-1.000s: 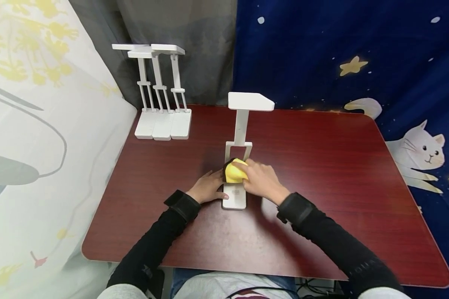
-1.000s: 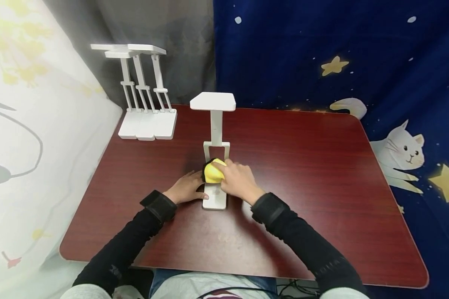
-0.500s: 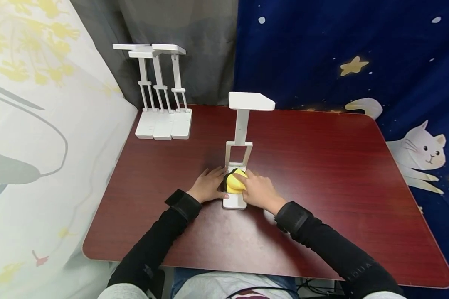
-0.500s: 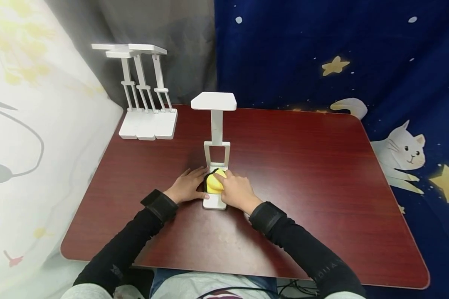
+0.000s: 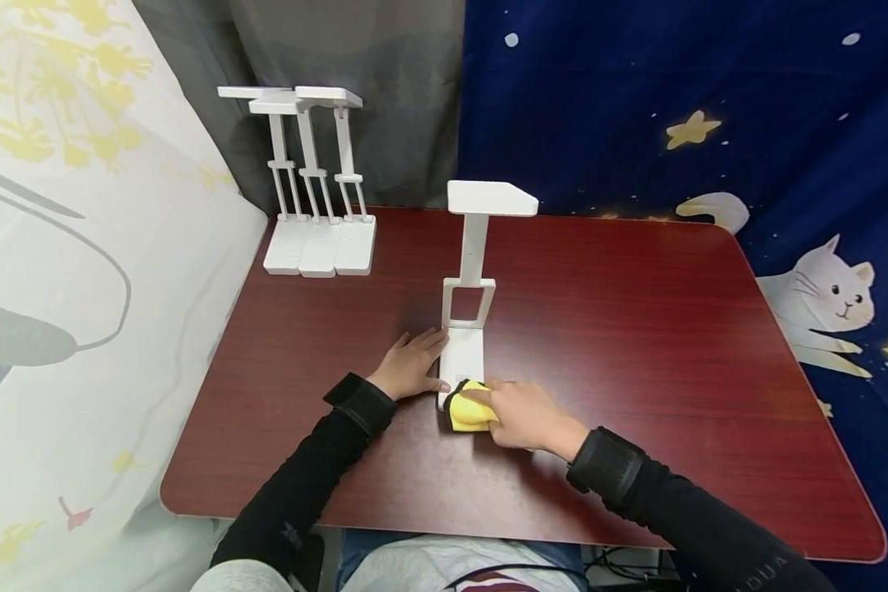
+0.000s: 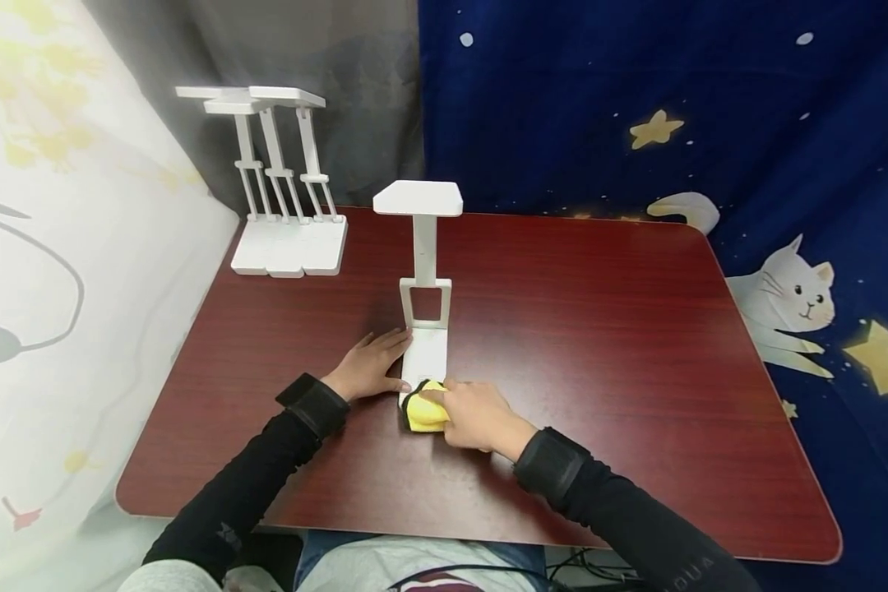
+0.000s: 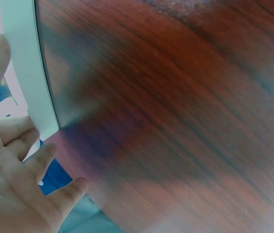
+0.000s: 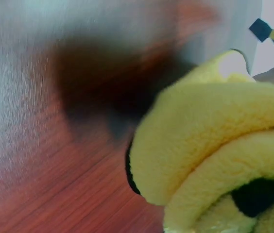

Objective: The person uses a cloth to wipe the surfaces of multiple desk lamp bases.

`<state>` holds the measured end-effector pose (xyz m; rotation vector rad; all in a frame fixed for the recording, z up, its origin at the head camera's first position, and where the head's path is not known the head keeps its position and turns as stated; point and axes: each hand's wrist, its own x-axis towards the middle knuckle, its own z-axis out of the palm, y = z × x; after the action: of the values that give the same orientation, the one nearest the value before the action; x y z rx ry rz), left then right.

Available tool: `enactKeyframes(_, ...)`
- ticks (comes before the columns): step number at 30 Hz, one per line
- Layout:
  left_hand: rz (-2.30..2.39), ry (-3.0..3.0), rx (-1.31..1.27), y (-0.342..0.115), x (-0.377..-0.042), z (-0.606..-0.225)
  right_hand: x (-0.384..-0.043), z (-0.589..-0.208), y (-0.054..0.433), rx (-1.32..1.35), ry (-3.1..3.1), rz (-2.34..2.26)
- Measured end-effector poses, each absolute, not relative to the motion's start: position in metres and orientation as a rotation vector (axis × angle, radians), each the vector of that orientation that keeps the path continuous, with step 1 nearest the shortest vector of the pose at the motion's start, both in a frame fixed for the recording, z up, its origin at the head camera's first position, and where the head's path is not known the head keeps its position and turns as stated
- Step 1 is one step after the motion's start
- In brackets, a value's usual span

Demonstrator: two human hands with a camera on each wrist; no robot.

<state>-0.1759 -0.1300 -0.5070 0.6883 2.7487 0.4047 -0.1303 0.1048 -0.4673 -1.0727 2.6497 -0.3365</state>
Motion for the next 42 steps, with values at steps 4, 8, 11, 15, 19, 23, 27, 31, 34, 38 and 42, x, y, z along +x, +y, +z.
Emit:
enactKeyframes(4, 0.404, 2.737, 0.691, -0.128, -0.175, -0.506, -0.129, -0.464, 0.116, -1.052, 2.431, -0.561)
enactKeyframes(8, 0.403, 2.742, 0.684, -0.126, -0.176, -0.506, -0.124, -0.464, 0.125, -1.032, 2.283, -0.691)
enactKeyframes(11, 0.406, 2.750, 0.691, -0.121, -0.179, -0.508, -0.116, -0.466, 0.130, -1.055, 2.278, -0.705)
enactKeyframes(15, 0.408, 2.743, 0.719, -0.105, -0.192, -0.508, -0.108, -0.467, 0.142, -1.083, 2.291, -0.728)
enactKeyframes(19, 0.378, 2.734, 0.728, -0.080, -0.214, -0.507, -0.105, -0.466, 0.156, -1.102, 2.305, -0.768)
enactKeyframes(23, 0.344, 2.737, 0.709, -0.053, -0.240, -0.506, -0.106, -0.462, 0.172, -1.080, 2.323, -0.822)
enactKeyframes(27, 0.306, 2.726, 0.690, -0.025, -0.263, -0.505, -0.104, -0.461, 0.189, -1.054, 2.351, -0.876)
enactKeyframes(31, 0.253, 2.713, 0.679, 0.003, -0.284, -0.503, -0.101, -0.464, 0.208, -1.043, 2.397, -0.916)
enactKeyframes(34, 0.223, 2.715, 0.669, 0.025, -0.298, -0.498, -0.097, -0.464, 0.222, -1.013, 2.438, -0.937)
enactKeyframes(38, 0.188, 2.738, 0.664, 0.054, -0.315, -0.494, -0.089, -0.465, 0.241, -0.966, 2.485, -0.998)
enactKeyframes(42, 0.131, 2.742, 0.639, 0.078, -0.330, -0.496, -0.078, -0.469, 0.257, -1.009, 2.539, -1.065)
